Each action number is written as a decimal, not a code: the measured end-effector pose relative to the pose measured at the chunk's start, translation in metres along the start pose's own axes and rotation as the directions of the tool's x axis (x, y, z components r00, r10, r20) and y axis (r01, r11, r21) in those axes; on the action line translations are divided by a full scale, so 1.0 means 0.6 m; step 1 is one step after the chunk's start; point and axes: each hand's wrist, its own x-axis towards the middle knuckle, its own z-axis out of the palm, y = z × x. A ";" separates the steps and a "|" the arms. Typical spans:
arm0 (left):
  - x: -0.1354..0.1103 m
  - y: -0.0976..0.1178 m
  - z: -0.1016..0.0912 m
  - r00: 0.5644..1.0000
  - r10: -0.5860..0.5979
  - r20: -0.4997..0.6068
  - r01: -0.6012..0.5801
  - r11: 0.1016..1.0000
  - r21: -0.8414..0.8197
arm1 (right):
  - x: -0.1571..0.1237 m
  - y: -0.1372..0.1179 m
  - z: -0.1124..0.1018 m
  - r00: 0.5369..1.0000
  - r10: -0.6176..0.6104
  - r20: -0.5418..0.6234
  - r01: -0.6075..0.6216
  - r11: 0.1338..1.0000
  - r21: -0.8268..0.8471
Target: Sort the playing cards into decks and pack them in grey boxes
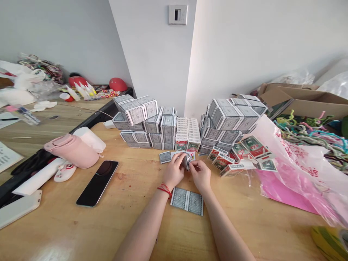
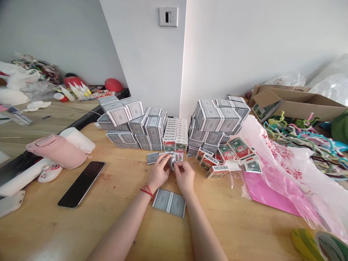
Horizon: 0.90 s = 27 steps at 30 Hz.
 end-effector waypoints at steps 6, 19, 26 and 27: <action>0.000 0.003 -0.001 0.998 0.033 0.045 -0.033 0.999 0.005 | 0.004 -0.005 -0.010 1.000 0.026 0.003 -0.026 0.999 -0.028; -0.003 0.012 0.006 0.996 0.059 0.072 -0.057 0.998 -0.020 | 0.001 -0.017 -0.011 0.995 -0.014 -0.100 -0.004 0.985 -0.172; -0.003 0.014 0.006 0.994 0.056 0.097 -0.058 0.998 0.018 | 0.000 -0.015 -0.009 0.998 -0.044 -0.040 0.034 0.974 -0.225; -0.003 0.013 0.006 0.994 0.055 0.100 -0.057 0.998 0.019 | -0.001 -0.014 -0.009 0.998 -0.045 -0.041 0.034 0.969 -0.243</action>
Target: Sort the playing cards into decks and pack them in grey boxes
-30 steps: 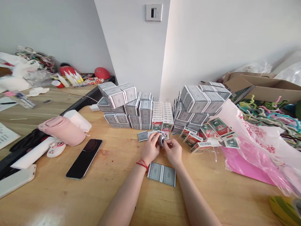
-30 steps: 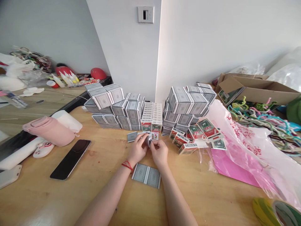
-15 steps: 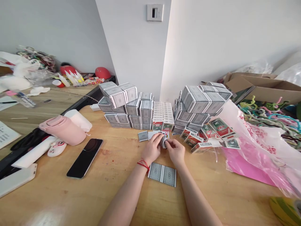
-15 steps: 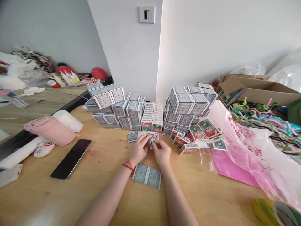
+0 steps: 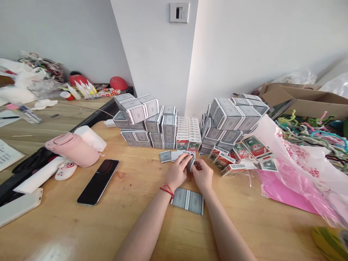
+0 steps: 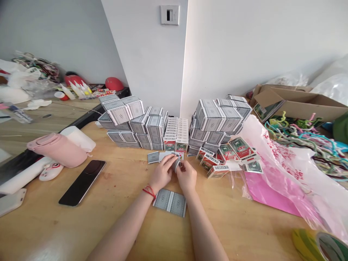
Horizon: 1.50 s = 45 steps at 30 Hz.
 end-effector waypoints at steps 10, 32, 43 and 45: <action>0.004 0.000 -0.005 1.000 0.020 0.008 -0.020 1.000 -0.024 | 0.002 0.006 -0.009 0.998 -0.014 0.066 0.010 0.998 0.063; 0.004 -0.018 -0.012 0.999 0.048 -0.021 -0.050 0.991 -0.125 | 0.019 0.008 -0.014 0.925 0.187 0.331 -0.348 0.769 0.537; 0.002 -0.021 -0.008 1.000 0.003 -0.030 -0.007 0.992 -0.123 | 0.019 0.020 -0.010 0.933 0.125 0.337 -0.289 0.818 0.498; 0.002 -0.021 -0.008 1.000 0.000 -0.029 -0.004 0.993 -0.122 | 0.019 0.019 -0.010 0.937 0.116 0.330 -0.275 0.827 0.490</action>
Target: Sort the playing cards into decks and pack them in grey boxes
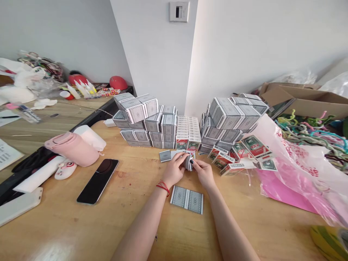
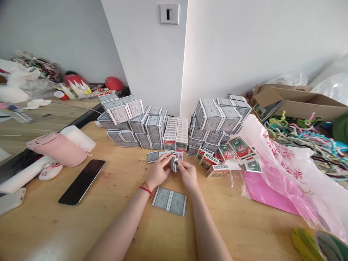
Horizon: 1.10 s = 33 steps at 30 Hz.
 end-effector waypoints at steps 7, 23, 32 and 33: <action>-0.001 -0.002 0.000 1.000 -0.009 0.003 0.009 1.000 -0.014 | -0.004 -0.003 0.003 0.999 -0.026 -0.037 0.023 0.998 -0.057; 0.000 0.007 0.006 0.999 0.027 0.036 -0.029 0.998 0.056 | -0.017 -0.004 0.015 0.944 -0.258 -0.203 0.131 0.863 -0.487; -0.002 0.007 0.009 0.997 0.049 0.055 -0.056 0.991 0.120 | -0.022 -0.006 0.020 0.925 -0.300 -0.234 0.136 0.835 -0.533; -0.002 0.008 0.008 0.997 0.053 0.055 -0.059 0.991 0.121 | -0.021 -0.006 0.019 0.927 -0.275 -0.256 0.115 0.856 -0.503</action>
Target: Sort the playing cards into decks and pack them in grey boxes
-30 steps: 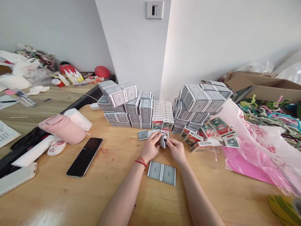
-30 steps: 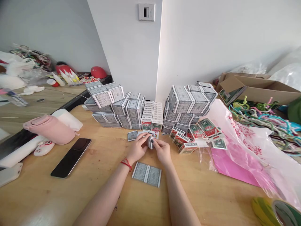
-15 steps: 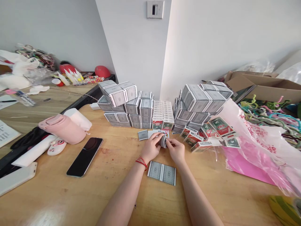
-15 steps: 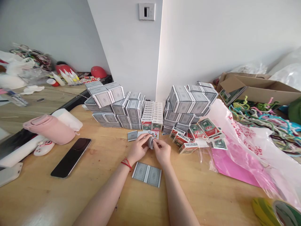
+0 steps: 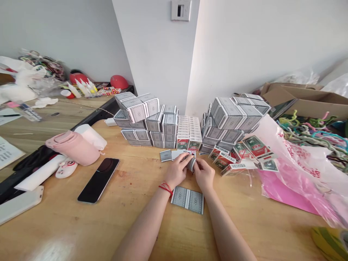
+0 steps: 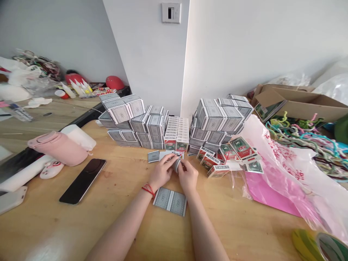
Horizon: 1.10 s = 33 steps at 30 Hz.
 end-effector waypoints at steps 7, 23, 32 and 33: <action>0.001 0.001 -0.004 0.998 -0.038 -0.039 0.039 0.999 0.023 | 0.010 0.007 0.002 0.966 0.137 0.219 -0.189 0.953 0.238; 0.002 0.003 -0.003 0.998 -0.058 -0.010 0.058 0.998 0.010 | 0.009 0.011 0.006 0.976 0.160 0.150 -0.186 0.966 0.181; 0.003 0.006 -0.005 0.998 -0.050 -0.024 0.050 0.999 -0.015 | 0.004 0.010 0.007 0.987 0.123 0.103 -0.136 0.982 0.133; 0.003 0.006 -0.005 0.999 -0.041 -0.021 0.041 0.999 -0.016 | 0.004 0.010 0.006 0.990 0.111 0.090 -0.120 0.987 0.103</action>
